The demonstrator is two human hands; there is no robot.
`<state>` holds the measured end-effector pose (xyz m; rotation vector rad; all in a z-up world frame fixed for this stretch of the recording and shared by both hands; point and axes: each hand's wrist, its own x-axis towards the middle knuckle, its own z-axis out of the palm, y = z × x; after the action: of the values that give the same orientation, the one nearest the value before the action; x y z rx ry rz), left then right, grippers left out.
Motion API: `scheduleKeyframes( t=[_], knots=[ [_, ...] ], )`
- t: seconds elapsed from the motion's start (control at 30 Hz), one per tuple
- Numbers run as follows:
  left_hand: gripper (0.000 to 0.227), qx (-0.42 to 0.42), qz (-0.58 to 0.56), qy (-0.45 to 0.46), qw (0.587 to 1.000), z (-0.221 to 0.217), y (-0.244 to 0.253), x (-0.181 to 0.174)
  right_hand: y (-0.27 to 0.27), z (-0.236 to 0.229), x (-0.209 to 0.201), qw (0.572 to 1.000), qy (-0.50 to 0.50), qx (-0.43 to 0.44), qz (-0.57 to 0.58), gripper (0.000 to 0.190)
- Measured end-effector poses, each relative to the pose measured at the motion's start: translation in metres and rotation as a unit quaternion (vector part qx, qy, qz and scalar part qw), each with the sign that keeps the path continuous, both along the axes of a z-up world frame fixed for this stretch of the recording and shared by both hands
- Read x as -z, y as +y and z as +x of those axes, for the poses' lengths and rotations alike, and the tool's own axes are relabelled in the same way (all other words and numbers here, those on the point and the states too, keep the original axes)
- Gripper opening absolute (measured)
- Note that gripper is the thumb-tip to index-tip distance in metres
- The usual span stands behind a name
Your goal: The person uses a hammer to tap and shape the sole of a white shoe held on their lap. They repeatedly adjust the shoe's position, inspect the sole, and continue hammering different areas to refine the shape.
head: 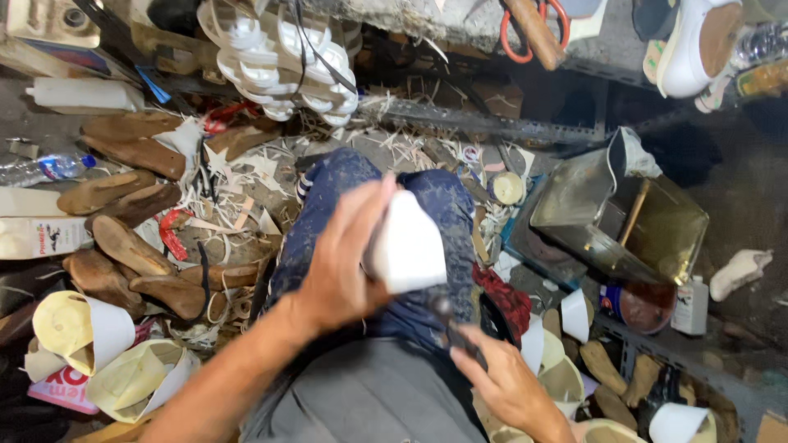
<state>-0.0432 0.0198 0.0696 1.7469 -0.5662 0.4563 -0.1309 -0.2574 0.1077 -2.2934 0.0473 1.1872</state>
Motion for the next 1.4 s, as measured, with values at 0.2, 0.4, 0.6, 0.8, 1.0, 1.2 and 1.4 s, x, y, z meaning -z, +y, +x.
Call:
scheduleKeyframes(
  t=[0.2,0.4,0.6,0.8,1.0,1.2,1.4],
  knots=[
    [0.075,0.126,-0.052,0.211,0.968,0.070,0.002,0.032,0.040,0.026,-0.022,0.990,-0.078,0.108,0.035,0.042],
    [0.020,0.100,-0.249,0.530,0.805,0.102,-0.022,0.018,0.066,0.043,-0.041,0.982,-0.109,0.084,0.126,0.037],
    [0.014,0.090,-0.235,0.523,0.815,0.088,-0.036,0.005,0.062,0.044,-0.049,0.982,-0.133,0.063,0.118,0.038],
    [0.021,0.091,-0.171,0.505,0.841,0.080,-0.038,-0.004,0.054,0.039,-0.063,0.987,-0.084,0.065,0.120,0.039],
    [0.026,0.064,-0.135,0.517,0.843,0.084,-0.037,-0.010,0.062,0.036,-0.058,0.996,-0.057,0.065,0.021,0.027],
    [0.035,0.046,-0.208,0.562,0.799,0.098,-0.029,-0.003,0.075,0.043,-0.030,0.983,-0.155,0.087,0.045,0.025],
    [0.034,0.048,-0.250,0.581,0.773,0.100,-0.027,0.014,0.075,0.045,-0.011,0.973,-0.225,0.057,0.002,0.019]
  ],
)
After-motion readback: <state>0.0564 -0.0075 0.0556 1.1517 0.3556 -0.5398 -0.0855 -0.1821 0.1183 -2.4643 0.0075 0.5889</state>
